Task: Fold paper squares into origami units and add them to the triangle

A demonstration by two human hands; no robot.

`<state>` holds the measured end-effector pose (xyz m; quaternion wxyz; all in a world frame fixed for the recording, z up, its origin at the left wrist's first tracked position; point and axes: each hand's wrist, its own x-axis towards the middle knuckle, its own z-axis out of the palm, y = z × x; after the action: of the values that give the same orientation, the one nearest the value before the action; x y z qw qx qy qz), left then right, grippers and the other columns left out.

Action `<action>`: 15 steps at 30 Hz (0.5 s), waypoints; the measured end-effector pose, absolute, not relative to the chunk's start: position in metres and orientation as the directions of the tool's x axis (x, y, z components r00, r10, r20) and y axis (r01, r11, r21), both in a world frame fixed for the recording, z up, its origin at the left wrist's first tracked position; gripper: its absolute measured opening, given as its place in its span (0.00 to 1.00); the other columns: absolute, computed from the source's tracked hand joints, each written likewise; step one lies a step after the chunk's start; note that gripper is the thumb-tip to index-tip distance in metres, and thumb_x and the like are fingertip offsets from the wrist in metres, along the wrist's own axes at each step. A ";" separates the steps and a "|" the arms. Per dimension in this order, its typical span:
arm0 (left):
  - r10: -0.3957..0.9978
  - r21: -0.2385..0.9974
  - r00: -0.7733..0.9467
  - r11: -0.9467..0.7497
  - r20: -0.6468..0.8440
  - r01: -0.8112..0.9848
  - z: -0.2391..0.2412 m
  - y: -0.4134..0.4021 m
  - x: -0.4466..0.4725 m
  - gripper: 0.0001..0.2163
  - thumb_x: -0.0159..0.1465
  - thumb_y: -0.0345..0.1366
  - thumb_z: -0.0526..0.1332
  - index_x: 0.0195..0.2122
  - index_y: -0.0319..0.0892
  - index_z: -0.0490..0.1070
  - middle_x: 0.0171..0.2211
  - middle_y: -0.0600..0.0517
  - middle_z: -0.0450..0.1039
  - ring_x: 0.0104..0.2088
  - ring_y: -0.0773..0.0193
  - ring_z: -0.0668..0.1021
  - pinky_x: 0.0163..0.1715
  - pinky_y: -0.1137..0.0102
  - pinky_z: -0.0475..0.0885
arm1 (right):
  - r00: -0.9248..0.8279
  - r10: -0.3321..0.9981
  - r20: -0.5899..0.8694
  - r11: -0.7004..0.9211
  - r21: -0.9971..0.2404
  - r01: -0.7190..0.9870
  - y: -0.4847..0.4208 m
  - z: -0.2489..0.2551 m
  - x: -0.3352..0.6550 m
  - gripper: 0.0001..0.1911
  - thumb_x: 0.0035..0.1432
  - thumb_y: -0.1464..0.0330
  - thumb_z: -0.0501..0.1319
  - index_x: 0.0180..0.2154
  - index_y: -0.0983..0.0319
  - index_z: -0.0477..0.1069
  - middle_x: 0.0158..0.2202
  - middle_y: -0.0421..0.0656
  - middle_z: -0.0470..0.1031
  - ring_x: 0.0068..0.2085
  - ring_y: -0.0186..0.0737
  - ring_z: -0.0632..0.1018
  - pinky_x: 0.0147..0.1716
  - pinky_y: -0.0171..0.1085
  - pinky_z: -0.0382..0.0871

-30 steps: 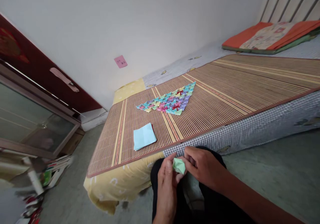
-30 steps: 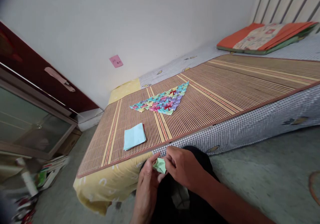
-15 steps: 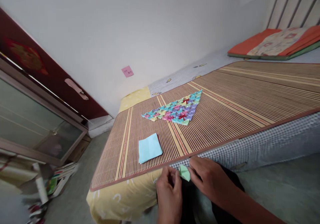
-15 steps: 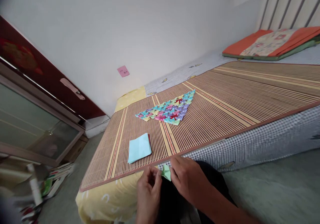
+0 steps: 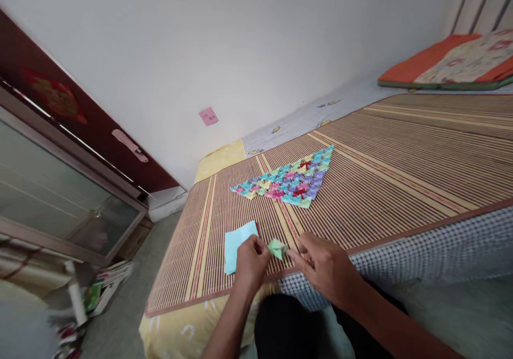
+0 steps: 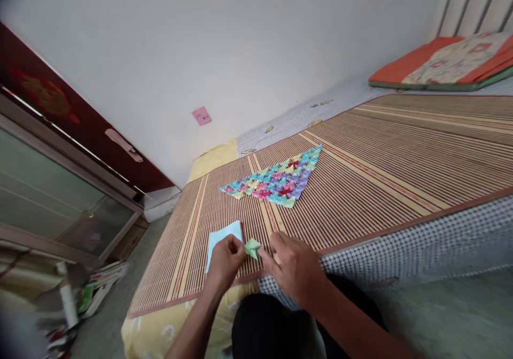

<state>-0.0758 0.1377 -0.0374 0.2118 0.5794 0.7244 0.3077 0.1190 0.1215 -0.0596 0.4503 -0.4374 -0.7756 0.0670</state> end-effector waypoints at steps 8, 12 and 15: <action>0.931 0.444 -0.354 0.355 -0.089 0.822 -0.030 0.279 -0.114 0.15 0.69 0.41 0.63 0.54 0.40 0.72 0.51 0.45 0.75 0.46 0.56 0.80 0.45 0.56 0.78 | -0.511 0.707 0.489 0.701 -0.577 0.419 0.086 -0.135 0.070 0.12 0.54 0.76 0.63 0.29 0.58 0.60 0.25 0.36 0.73 0.26 0.36 0.75 0.28 0.35 0.57; 0.925 0.351 -0.367 0.379 -0.104 0.856 -0.038 0.326 -0.116 0.16 0.69 0.41 0.64 0.56 0.41 0.71 0.54 0.44 0.74 0.49 0.54 0.79 0.46 0.55 0.78 | -0.615 0.691 0.380 0.704 -0.549 0.451 0.094 -0.174 0.062 0.16 0.48 0.76 0.66 0.27 0.58 0.59 0.24 0.33 0.74 0.25 0.35 0.75 0.25 0.36 0.54; 0.922 0.298 -0.373 0.385 -0.099 0.873 -0.047 0.349 -0.118 0.17 0.69 0.40 0.63 0.56 0.41 0.71 0.54 0.44 0.74 0.49 0.54 0.79 0.47 0.55 0.78 | -0.641 0.667 0.379 0.718 -0.556 0.419 0.106 -0.182 0.069 0.14 0.55 0.71 0.66 0.28 0.58 0.59 0.24 0.33 0.74 0.24 0.34 0.75 0.23 0.37 0.53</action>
<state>-0.1183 0.3492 -0.0472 0.1255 0.5455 0.8228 0.0982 0.0685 0.1059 -0.1818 0.2902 -0.3083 -0.8803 0.2139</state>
